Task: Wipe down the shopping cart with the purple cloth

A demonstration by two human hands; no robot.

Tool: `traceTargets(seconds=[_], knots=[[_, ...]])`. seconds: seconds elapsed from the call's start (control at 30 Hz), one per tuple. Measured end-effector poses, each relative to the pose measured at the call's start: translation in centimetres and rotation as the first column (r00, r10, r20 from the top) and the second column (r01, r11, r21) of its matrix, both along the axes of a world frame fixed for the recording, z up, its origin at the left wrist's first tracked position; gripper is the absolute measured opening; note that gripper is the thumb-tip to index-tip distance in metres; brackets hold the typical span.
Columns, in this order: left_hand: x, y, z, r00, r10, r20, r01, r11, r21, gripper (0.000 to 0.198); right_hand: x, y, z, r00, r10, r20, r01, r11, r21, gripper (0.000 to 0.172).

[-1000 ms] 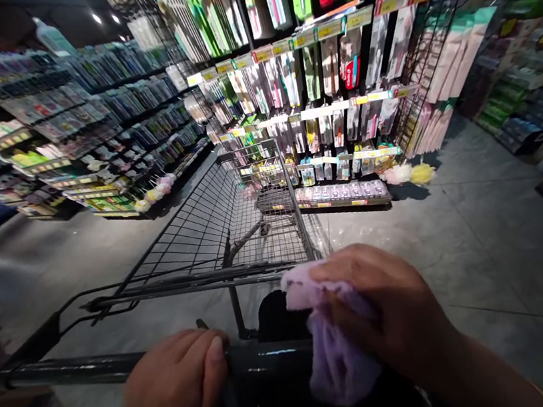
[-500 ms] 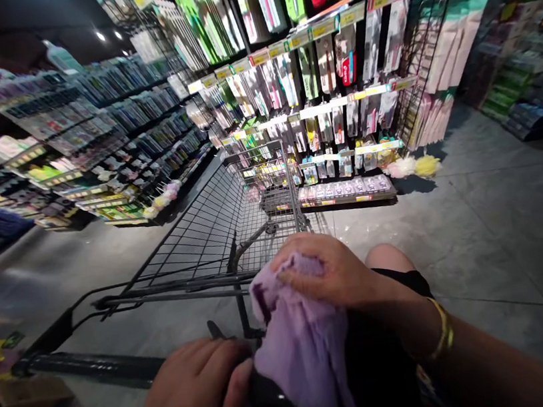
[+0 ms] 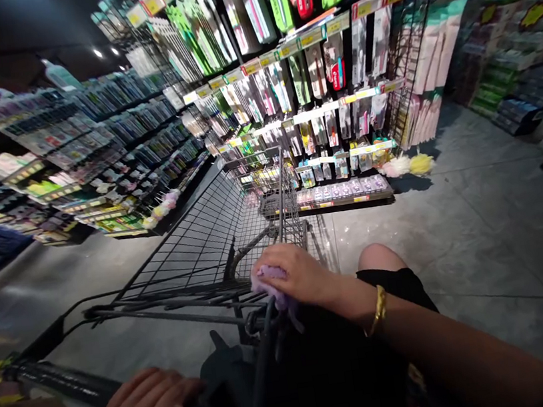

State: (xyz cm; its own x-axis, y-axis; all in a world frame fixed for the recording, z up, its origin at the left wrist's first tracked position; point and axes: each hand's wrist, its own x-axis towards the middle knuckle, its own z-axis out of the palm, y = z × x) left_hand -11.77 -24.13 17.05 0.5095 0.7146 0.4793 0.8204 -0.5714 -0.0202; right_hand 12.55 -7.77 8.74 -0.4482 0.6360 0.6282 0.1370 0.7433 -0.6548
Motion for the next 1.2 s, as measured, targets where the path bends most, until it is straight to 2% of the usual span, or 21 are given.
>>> traceTargets(seconds=[0.1,0.2,0.27,0.37,0.47,0.6,0.73,0.9,1.2], knots=[[-0.3,0.0,-0.8,0.999,0.001,0.053,-0.003,0.999,0.048,0.028,-1.0,1.2,-1.4,0.999,0.042,0.010,-0.042,0.999,0.011,0.023],[-0.4,-0.3,-1.5,0.988,0.076,0.134,-0.081,0.996,0.032,0.030,-1.2,3.9,-1.8,0.989,0.051,0.136,-0.064,0.994,0.092,0.026],[-0.6,-0.4,-1.6,0.980,0.112,0.166,-0.117,0.993,0.021,0.030,-1.0,6.6,-1.4,0.963,0.010,0.270,-0.030,0.997,0.070,0.026],[-1.3,-0.3,-1.3,0.985,0.111,0.130,-0.111,0.994,-0.003,0.026,-0.5,10.1,-0.3,0.872,-0.044,0.487,0.034,0.999,0.029,0.027],[-2.2,0.0,-0.9,0.988,0.107,0.110,-0.104,0.994,-0.029,0.026,-0.8,11.6,0.7,0.785,-0.051,0.618,0.029,0.999,0.045,0.026],[-3.7,-0.3,-0.9,0.970,0.184,0.162,-0.181,0.983,-0.032,0.030,-2.2,10.8,1.0,0.768,-0.052,0.638,0.024,0.998,0.052,0.027],[-6.3,-1.3,-1.6,0.943,0.257,0.210,-0.270,0.962,0.031,0.035,-3.5,9.2,1.2,0.752,-0.092,0.653,0.040,0.995,0.095,0.026],[-9.4,-1.7,-1.9,0.958,0.225,0.177,-0.240,0.969,0.066,0.045,-4.2,7.2,1.3,0.719,-0.128,0.683,0.072,0.991,0.110,0.027],[-11.4,-2.5,-1.2,0.912,0.352,0.213,-0.333,0.935,-0.118,0.045,-4.3,4.0,0.3,0.719,-0.225,0.657,0.139,0.973,0.182,0.024]])
